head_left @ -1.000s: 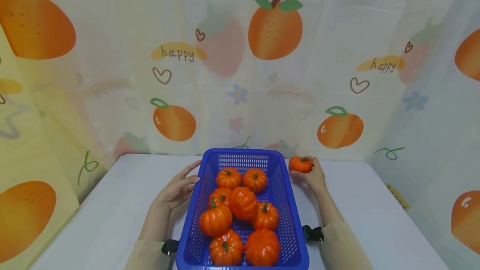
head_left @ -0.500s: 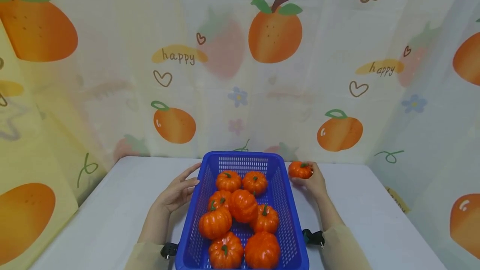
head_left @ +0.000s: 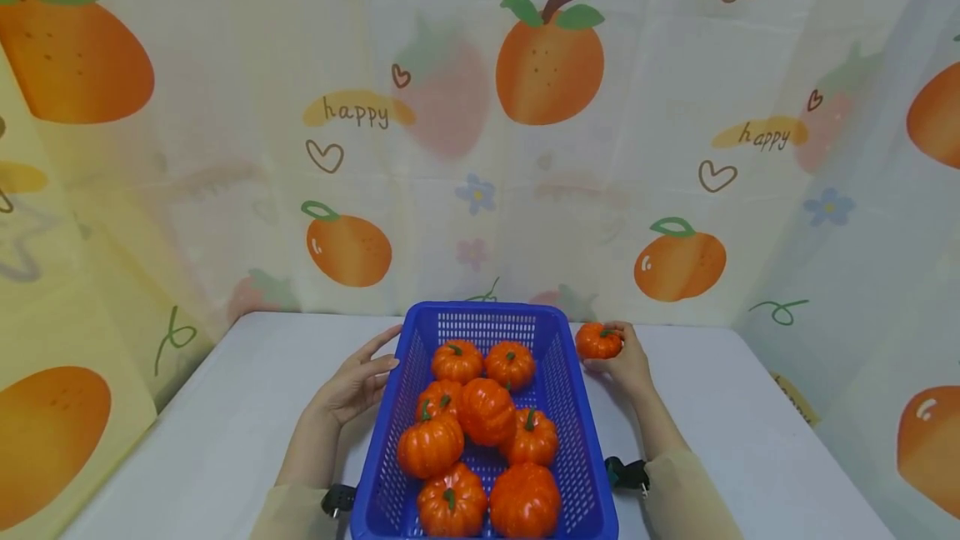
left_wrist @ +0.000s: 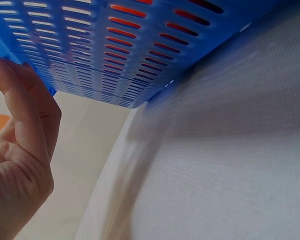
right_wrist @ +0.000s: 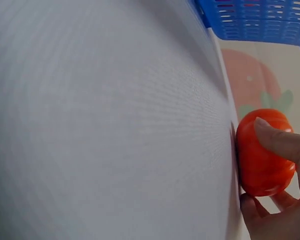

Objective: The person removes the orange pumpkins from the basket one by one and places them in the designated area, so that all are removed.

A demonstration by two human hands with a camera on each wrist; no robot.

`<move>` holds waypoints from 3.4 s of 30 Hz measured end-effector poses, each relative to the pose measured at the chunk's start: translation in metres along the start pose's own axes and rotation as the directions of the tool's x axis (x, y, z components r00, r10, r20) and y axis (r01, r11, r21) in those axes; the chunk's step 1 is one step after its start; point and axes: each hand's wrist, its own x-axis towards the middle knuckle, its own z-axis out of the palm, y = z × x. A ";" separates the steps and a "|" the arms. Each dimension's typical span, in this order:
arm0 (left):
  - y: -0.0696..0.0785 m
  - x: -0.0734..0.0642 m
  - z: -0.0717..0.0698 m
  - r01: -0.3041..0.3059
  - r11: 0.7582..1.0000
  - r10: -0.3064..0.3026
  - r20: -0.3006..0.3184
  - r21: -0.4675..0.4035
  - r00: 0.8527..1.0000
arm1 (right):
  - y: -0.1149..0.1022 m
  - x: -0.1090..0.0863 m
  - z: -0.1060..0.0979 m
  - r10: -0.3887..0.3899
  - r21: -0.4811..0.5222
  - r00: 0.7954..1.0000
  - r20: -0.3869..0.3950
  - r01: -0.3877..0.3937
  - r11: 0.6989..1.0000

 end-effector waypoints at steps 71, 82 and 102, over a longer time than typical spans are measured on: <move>0.002 -0.001 -0.001 -0.001 1.000 0.001 0.037 -0.004 0.999 | -0.145 -0.083 0.013 -0.473 0.452 0.785 0.401 0.279 0.847; 0.002 -0.002 0.001 -0.002 1.000 0.002 0.036 -0.014 0.999 | -0.143 -0.092 0.038 -0.461 0.353 0.667 0.585 0.302 0.886; 0.001 -0.003 -0.001 0.001 1.000 0.000 0.025 -0.016 1.000 | -0.130 -0.097 0.056 -0.390 0.084 0.569 0.724 0.488 0.868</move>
